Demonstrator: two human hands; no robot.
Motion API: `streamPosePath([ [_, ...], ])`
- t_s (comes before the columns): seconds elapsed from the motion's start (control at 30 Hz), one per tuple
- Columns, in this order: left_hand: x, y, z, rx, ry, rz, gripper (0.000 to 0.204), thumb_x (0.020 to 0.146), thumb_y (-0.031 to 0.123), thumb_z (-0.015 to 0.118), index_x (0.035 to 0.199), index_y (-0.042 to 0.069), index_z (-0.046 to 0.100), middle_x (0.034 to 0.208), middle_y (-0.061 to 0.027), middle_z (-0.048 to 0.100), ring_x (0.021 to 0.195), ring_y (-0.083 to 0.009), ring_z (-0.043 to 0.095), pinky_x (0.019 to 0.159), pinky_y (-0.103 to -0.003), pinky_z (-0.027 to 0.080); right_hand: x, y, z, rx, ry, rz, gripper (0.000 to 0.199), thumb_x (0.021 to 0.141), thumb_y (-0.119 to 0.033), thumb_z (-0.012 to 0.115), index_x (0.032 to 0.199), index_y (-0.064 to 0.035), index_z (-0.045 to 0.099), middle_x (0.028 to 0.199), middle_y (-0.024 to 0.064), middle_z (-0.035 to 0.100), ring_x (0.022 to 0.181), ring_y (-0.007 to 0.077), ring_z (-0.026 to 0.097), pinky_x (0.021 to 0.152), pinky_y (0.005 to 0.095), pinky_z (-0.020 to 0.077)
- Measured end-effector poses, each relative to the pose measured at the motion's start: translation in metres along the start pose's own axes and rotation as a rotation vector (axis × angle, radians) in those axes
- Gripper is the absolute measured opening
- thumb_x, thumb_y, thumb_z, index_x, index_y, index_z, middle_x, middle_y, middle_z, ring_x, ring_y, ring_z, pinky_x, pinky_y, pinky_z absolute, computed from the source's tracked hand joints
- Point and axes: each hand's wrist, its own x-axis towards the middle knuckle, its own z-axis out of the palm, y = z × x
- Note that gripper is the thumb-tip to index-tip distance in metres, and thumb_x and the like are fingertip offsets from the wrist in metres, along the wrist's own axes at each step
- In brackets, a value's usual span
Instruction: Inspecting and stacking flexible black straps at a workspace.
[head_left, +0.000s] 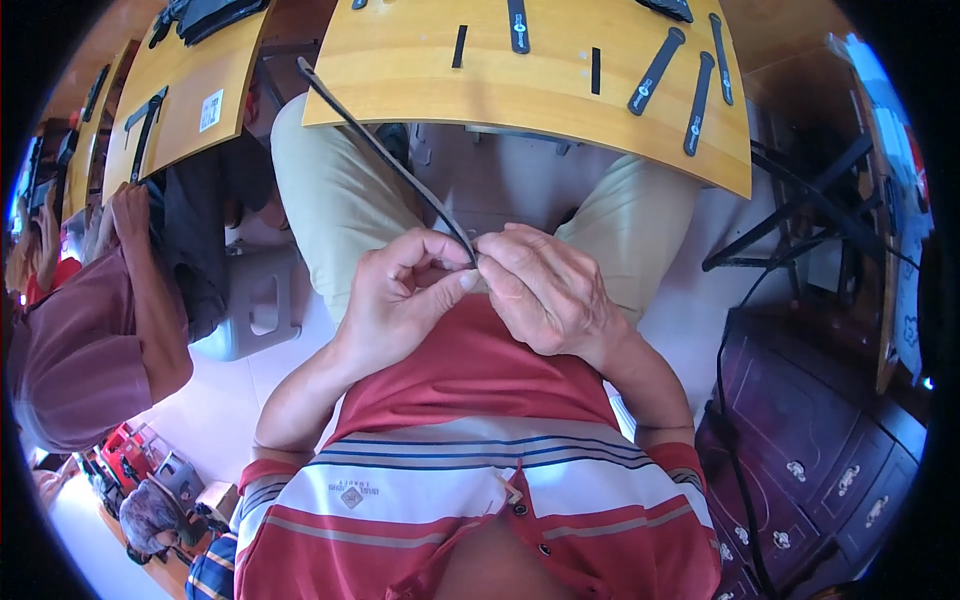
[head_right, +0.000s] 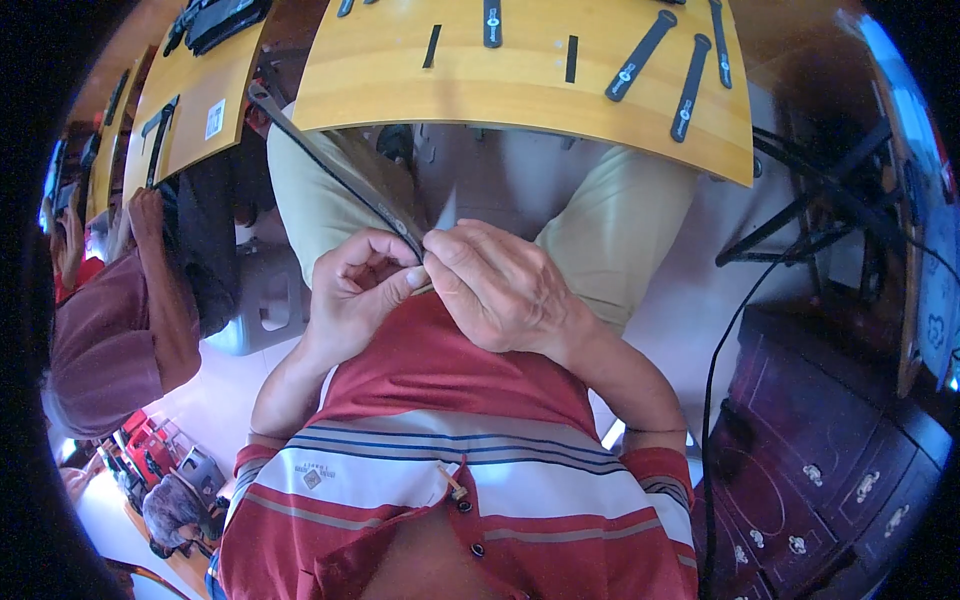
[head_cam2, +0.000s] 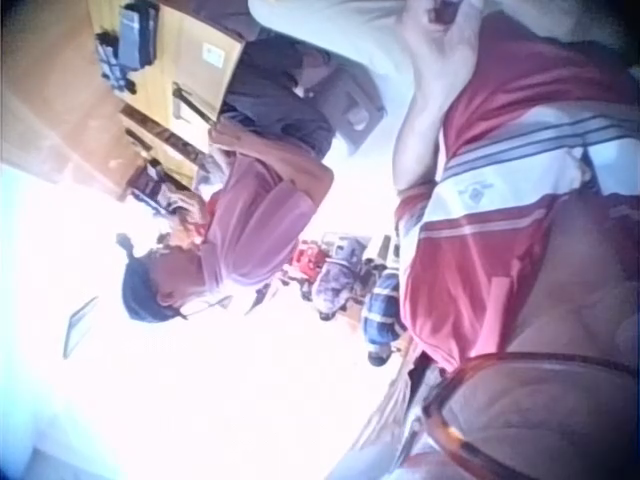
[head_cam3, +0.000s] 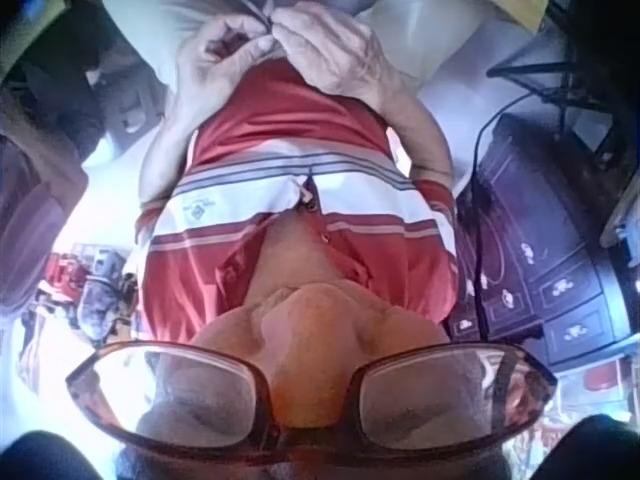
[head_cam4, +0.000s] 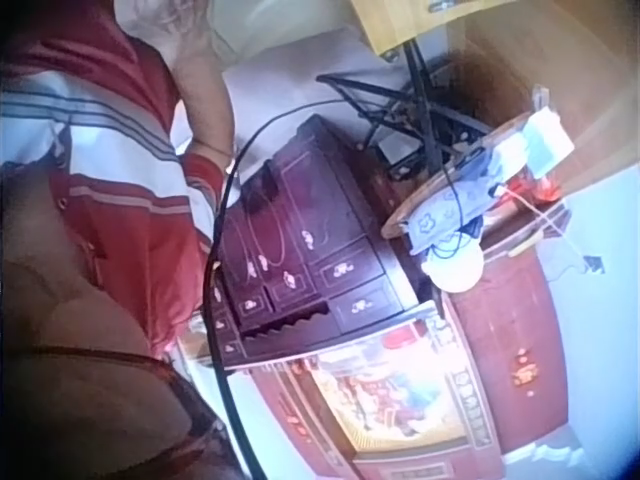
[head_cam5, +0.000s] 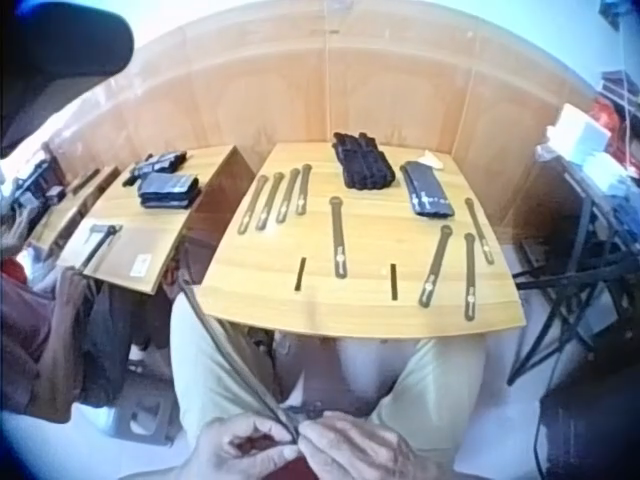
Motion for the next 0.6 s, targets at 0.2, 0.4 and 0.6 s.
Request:
streamPosePath([
  [0.2,0.0029,0.0021,0.0041,-0.091,0.039,0.002,0.015,0.094,-0.001,0.067,0.107,-0.003,0.059,0.097,-0.0054,0.067,0.092,-0.0081,0.064,0.081,-0.023,0.054,-0.0009,0.0042,0.0074,0.137,0.111,0.168,0.022,0.072,0.000,0.072,0.092,-0.0024,0.067,0.096,0.0088,0.065,0.080,0.0245,0.067,0.068,0.0353,0.0587],
  [0.4,0.0029,-0.0026,0.0030,-0.014,0.074,0.011,0.013,0.094,0.001,0.069,0.104,-0.002,0.061,0.095,-0.0060,0.070,0.089,-0.0081,0.066,0.078,-0.023,0.055,-0.0009,0.0079,0.0051,0.147,0.091,0.137,0.025,0.071,0.002,0.075,0.094,-0.0017,0.066,0.097,0.0094,0.065,0.082,0.0257,0.067,0.066,0.0359,0.0583],
  [0.6,0.0053,-0.0030,0.0027,-0.012,0.074,0.044,0.014,0.093,0.001,0.070,0.105,-0.001,0.063,0.094,-0.0050,0.071,0.087,-0.0087,0.067,0.075,-0.023,0.056,0.0016,0.0082,0.0091,0.222,0.191,0.136,0.026,0.070,0.005,0.080,0.092,0.0017,0.067,0.099,0.0141,0.067,0.086,0.0301,0.068,0.069,0.0359,0.0575],
])
